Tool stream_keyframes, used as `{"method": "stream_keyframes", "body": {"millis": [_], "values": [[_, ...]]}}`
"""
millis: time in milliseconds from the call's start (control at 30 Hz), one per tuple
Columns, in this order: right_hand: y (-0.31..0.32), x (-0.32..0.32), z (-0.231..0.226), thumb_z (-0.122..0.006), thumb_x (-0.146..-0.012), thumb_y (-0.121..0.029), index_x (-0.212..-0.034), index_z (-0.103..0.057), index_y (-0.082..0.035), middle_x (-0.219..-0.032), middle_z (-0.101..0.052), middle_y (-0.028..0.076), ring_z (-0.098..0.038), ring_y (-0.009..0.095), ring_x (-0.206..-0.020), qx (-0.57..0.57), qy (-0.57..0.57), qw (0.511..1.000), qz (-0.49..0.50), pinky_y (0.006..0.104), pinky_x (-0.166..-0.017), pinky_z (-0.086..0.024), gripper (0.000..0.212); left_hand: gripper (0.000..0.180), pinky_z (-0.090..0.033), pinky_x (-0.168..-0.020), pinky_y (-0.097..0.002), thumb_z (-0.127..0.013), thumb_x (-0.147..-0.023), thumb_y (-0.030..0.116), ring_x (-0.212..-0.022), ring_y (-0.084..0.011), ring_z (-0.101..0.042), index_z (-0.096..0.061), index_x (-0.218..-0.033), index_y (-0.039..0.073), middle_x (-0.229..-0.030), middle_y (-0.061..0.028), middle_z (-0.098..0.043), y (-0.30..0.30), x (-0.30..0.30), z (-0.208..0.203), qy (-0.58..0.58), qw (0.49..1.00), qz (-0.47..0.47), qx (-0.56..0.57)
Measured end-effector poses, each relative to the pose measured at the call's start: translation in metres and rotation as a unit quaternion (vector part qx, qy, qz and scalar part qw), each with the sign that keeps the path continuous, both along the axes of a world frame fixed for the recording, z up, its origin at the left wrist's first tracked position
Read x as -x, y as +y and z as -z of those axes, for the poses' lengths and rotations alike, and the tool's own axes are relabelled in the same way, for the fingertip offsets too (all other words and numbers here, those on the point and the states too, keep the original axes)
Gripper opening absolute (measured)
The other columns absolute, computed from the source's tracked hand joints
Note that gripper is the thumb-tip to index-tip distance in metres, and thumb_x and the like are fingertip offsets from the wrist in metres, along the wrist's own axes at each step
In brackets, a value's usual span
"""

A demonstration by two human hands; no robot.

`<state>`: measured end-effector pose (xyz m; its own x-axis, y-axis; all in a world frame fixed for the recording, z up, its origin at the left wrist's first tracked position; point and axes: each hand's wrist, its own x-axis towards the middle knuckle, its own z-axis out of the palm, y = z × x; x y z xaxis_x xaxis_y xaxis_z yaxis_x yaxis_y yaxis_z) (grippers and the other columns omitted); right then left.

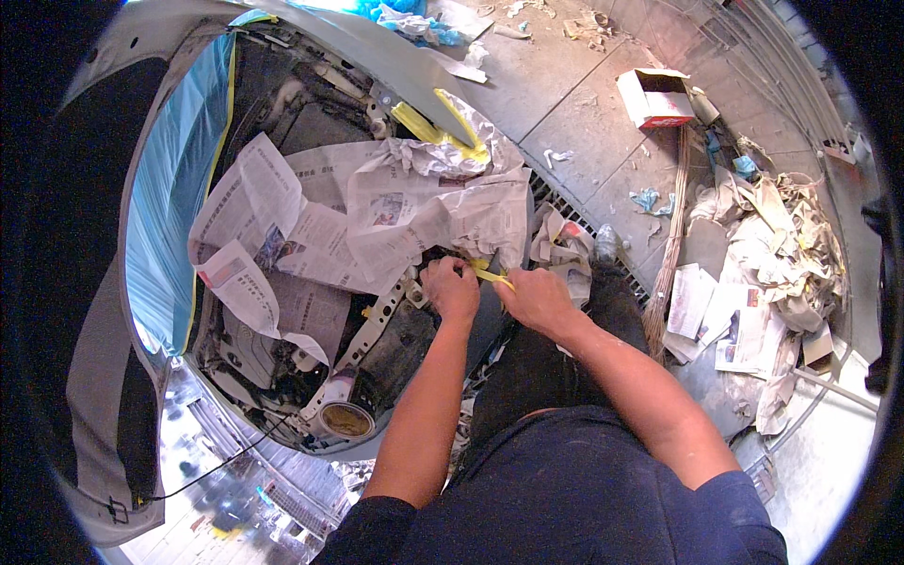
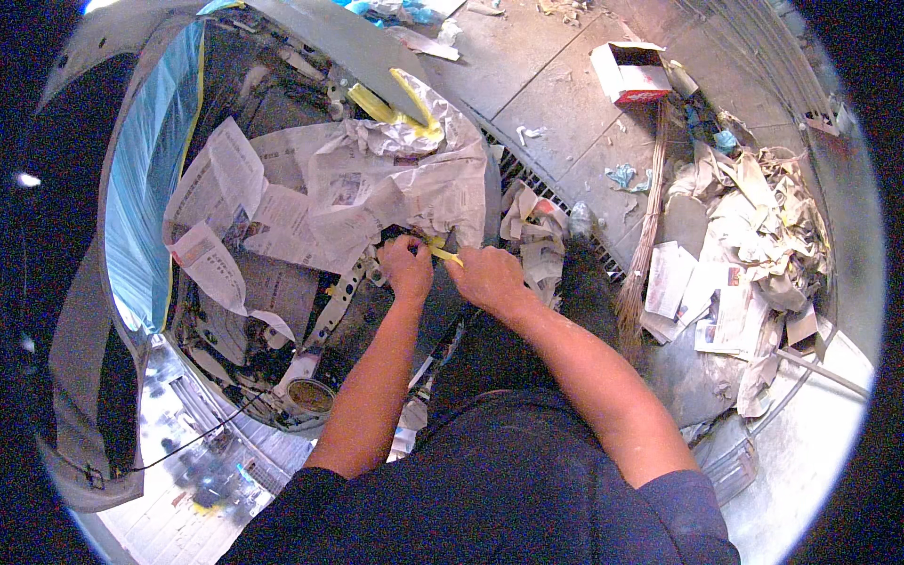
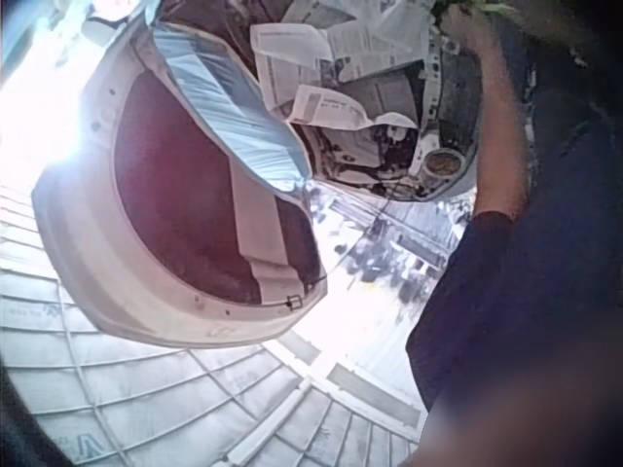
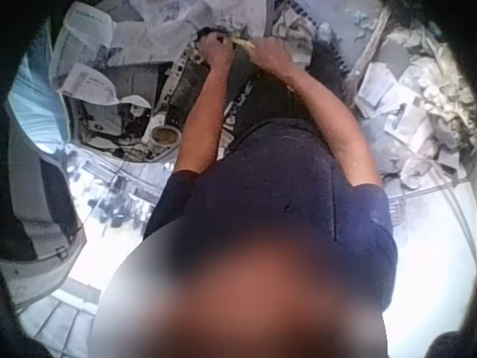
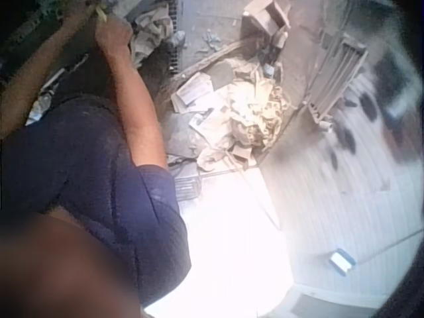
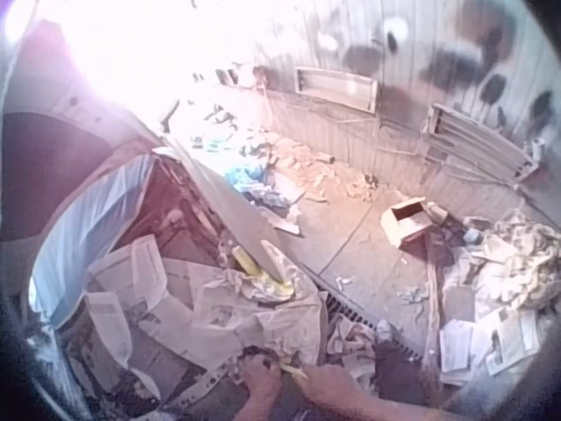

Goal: The person applies yellow masking tape to secure newspaper over the front bumper and grille of a car with the hood open. They smooth the tape along the edges and continue taping around the bumper perimeter.

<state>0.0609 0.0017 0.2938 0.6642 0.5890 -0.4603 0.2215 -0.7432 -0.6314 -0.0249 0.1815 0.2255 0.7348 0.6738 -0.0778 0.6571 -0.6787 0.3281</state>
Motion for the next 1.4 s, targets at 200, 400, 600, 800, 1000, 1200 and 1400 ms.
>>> {"method": "stream_keyframes", "body": {"millis": [200, 400, 600, 800, 1000, 1200, 1400], "values": [[-0.002, -0.004, 0.003, -0.067, -0.106, -0.051, -0.098, -0.084, -0.004, -0.090, -0.080, 0.027, -0.081, 0.048, -0.086, -0.010, -0.006, 1.000, 0.015, 0.0610, -0.079, -0.064, 0.050, 0.012, -0.052, -0.097, -0.0528, -0.082, -0.091, 0.017, -0.109, -0.0416, -0.065, -0.078, -0.095, 0.006, -0.104, -0.0170, -0.072, -0.001, 0.004, 0.005, -0.032, 0.990, -0.078, 0.114], [-0.001, -0.005, 0.006, -0.066, -0.107, -0.051, -0.096, -0.081, -0.003, -0.085, -0.077, 0.029, -0.078, 0.051, -0.084, -0.021, 0.004, 0.999, 0.029, 0.0625, -0.079, -0.062, 0.052, 0.016, -0.051, -0.097, -0.0532, -0.082, -0.090, 0.012, -0.111, -0.0416, -0.066, -0.074, -0.102, 0.004, -0.105, -0.0168, -0.072, -0.004, 0.000, 0.008, -0.029, 0.992, -0.071, 0.099], [0.002, -0.006, 0.009, -0.066, -0.106, -0.051, -0.096, -0.081, -0.002, -0.086, -0.077, 0.030, -0.078, 0.051, -0.086, -0.011, 0.008, 1.000, 0.024, 0.0625, -0.080, -0.062, 0.052, 0.020, -0.050, -0.099, -0.0548, -0.078, -0.092, 0.010, -0.114, -0.0435, -0.063, -0.071, -0.110, 0.005, -0.111, -0.0197, -0.069, -0.008, -0.003, 0.001, -0.010, 0.998, -0.031, 0.045], [0.004, -0.012, 0.014, -0.067, -0.105, -0.050, -0.096, -0.082, -0.002, -0.089, -0.078, 0.029, -0.079, 0.050, -0.088, -0.008, 0.009, 0.999, 0.030, 0.0617, -0.083, -0.063, 0.051, 0.015, -0.051, -0.100, -0.0559, -0.075, -0.096, 0.016, -0.113, -0.0449, -0.064, -0.075, -0.103, 0.004, -0.113, -0.0220, -0.071, 0.004, 0.000, 0.001, 0.027, 0.997, 0.071, 0.022], [0.004, -0.015, 0.015, -0.067, -0.106, -0.054, -0.102, -0.085, -0.003, -0.096, -0.081, 0.028, -0.081, 0.049, -0.094, 0.017, 0.035, 0.999, 0.014, 0.0610, -0.088, -0.064, 0.054, 0.022, -0.055, -0.101, -0.0552, -0.079, -0.093, 0.023, -0.113, -0.0460, -0.068, -0.081, -0.102, 0.004, -0.113, -0.0237, -0.074, 0.029, -0.005, -0.003, 0.089, 0.982, 0.128, 0.102], [0.003, -0.014, 0.011, -0.066, -0.107, -0.055, -0.102, -0.084, -0.004, -0.094, -0.081, 0.028, -0.081, 0.049, -0.093, 0.015, 0.041, 0.999, 0.007, 0.0608, -0.086, -0.065, 0.054, 0.032, -0.061, -0.095, -0.0531, -0.083, -0.087, 0.033, -0.104, -0.0445, -0.077, -0.086, -0.102, 0.004, -0.107, -0.0255, -0.080, 0.044, -0.029, -0.014, 0.221, 0.951, 0.141, 0.165], [0.002, -0.012, 0.012, -0.066, -0.107, -0.054, -0.100, -0.083, -0.003, -0.093, -0.080, 0.028, -0.080, 0.049, -0.091, 0.001, 0.029, 0.999, 0.012, 0.0607, -0.084, -0.065, 0.054, 0.039, -0.063, -0.088, -0.0544, -0.084, -0.087, 0.044, -0.095, -0.0453, -0.080, -0.087, -0.098, 0.006, -0.100, -0.0249, -0.081, 0.060, -0.048, -0.017, 0.281, 0.924, 0.201, 0.165]]}}
